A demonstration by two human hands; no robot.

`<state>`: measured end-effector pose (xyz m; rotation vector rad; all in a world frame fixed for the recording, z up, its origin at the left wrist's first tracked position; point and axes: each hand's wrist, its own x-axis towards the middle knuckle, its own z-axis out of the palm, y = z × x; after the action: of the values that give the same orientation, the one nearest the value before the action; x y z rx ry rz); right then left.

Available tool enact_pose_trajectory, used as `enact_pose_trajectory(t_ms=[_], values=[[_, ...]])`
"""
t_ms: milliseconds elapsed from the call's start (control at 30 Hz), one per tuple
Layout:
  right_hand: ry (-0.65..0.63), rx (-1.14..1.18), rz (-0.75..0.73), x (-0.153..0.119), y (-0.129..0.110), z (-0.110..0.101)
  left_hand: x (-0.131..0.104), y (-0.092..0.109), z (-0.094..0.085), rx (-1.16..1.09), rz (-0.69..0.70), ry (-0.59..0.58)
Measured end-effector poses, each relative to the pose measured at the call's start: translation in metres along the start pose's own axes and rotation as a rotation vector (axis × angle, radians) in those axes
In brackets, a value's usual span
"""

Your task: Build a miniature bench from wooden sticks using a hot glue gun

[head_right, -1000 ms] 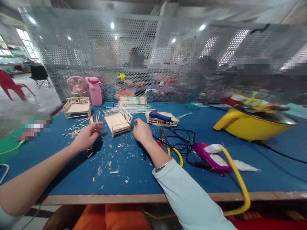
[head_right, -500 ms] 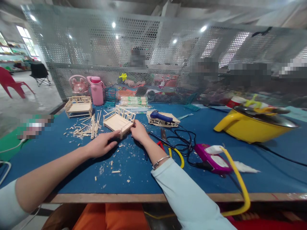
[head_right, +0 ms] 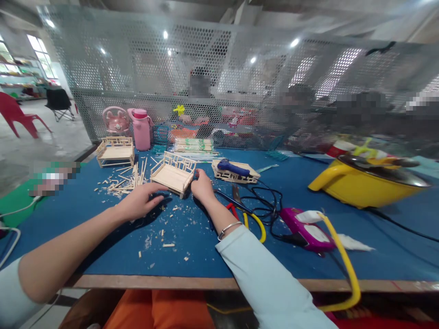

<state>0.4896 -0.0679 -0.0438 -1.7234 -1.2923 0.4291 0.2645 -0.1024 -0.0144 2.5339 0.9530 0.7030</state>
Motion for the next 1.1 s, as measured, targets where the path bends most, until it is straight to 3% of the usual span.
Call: enact_pose_trajectory(t_ms=[133, 400, 567, 933, 1100], values=[[-0.025, 0.027, -0.037, 0.002, 0.002, 0.004, 0.003, -0.008, -0.001, 0.045, -0.085, 0.001], [-0.082, -0.005, -0.07, -0.001, -0.002, 0.006, 0.009, -0.014, 0.003, 0.056, -0.051, -0.046], [-0.081, -0.107, -0.08, -0.007, -0.008, -0.002, 0.011, -0.021, 0.002, 0.073, -0.035, 0.025], [-0.172, -0.198, -0.196, -0.031, -0.027, -0.005, 0.013, -0.024, -0.001, 0.003, -0.276, 0.099], [-0.214, -0.148, -0.239, -0.032, -0.024, -0.006, 0.014, -0.025, 0.0, -0.064, -0.292, 0.157]])
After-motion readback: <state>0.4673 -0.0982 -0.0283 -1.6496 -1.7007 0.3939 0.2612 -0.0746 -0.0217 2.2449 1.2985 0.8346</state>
